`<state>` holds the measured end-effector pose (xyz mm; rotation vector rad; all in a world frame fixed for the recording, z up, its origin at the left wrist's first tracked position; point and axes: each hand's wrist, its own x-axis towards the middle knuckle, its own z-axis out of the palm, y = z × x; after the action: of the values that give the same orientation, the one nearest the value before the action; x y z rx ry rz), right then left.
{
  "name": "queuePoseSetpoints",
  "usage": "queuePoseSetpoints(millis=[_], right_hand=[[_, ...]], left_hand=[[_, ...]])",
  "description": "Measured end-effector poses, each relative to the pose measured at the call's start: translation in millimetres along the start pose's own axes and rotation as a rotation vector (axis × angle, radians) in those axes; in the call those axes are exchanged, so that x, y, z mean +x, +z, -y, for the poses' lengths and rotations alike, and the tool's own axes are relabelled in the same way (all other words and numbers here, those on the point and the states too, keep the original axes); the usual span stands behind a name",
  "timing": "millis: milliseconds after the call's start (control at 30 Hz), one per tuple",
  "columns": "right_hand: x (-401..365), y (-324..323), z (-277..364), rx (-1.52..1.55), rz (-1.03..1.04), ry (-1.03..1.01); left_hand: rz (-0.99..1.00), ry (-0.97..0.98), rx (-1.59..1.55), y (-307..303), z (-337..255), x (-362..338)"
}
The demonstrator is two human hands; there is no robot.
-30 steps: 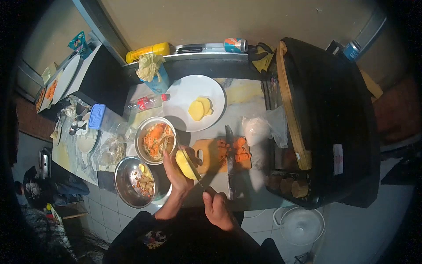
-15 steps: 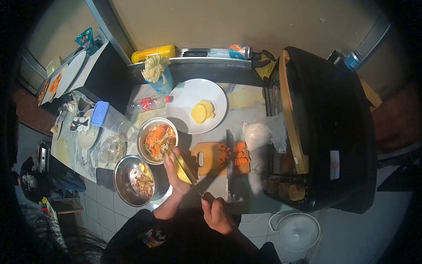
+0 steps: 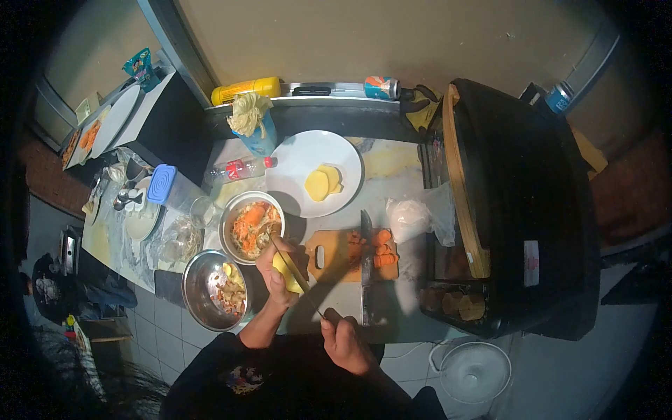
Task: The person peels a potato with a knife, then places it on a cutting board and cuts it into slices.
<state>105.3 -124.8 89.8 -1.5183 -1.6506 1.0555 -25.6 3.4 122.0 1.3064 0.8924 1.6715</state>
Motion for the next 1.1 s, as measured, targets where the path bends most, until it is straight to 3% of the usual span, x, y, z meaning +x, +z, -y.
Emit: queuePoseSetpoints(millis=[167,233,267,367,400,433,500,533,667,733,833,967,1033,1100], right_hand=[[9.7,-1.1,6.5,0.03,-0.066,0.013],[15.0,-3.1,4.3,0.014,-0.111,0.028],[17.7,-4.6,1.0,-0.004,-0.123,0.069],[21.3,-1.7,-12.6,-0.078,-0.121,0.174],[22.5,0.7,-15.4,-0.069,-0.137,0.2],[23.3,3.4,-18.9,-0.06,-0.152,0.227],[24.8,11.1,-29.6,-0.067,-0.172,0.227],[25.4,15.0,-35.3,-0.069,-0.184,0.221],[28.4,27.7,-51.8,-0.03,-0.167,0.26],[30.4,32.6,-56.8,-0.02,-0.182,0.19],[31.7,33.8,-58.9,-0.035,-0.136,0.249],[34.8,37.5,-62.1,-0.065,-0.146,0.238],[40.3,36.1,-55.8,-0.123,-0.154,0.263],[46.9,34.0,-49.5,-0.128,-0.153,0.257]], left_hand=[[0.102,-0.023,-0.045,-1.2,17.5,-2.7],[0.244,-0.173,0.045,3.5,24.6,1.0],[0.313,-0.136,0.139,-1.6,47.4,-4.1],[0.302,-0.251,0.138,6.2,64.2,-12.7],[0.31,-0.16,0.335,9.3,63.5,-12.5],[0.317,-0.162,0.328,10.3,67.2,-16.8],[0.23,-0.499,0.179,6.9,83.8,-33.0],[0.23,-0.367,0.276,3.0,100.0,-40.1],[0.27,-0.394,0.538,-6.8,112.8,-49.8],[0.218,-0.295,0.559,-0.6,99.2,-44.9],[0.314,-0.458,0.588,-1.7,86.5,-37.0],[0.338,-0.501,0.597,-2.2,89.6,-35.6],[0.275,-0.27,0.655,-1.6,95.4,-37.0],[0.283,-0.23,0.665,-1.8,98.9,-36.2]])
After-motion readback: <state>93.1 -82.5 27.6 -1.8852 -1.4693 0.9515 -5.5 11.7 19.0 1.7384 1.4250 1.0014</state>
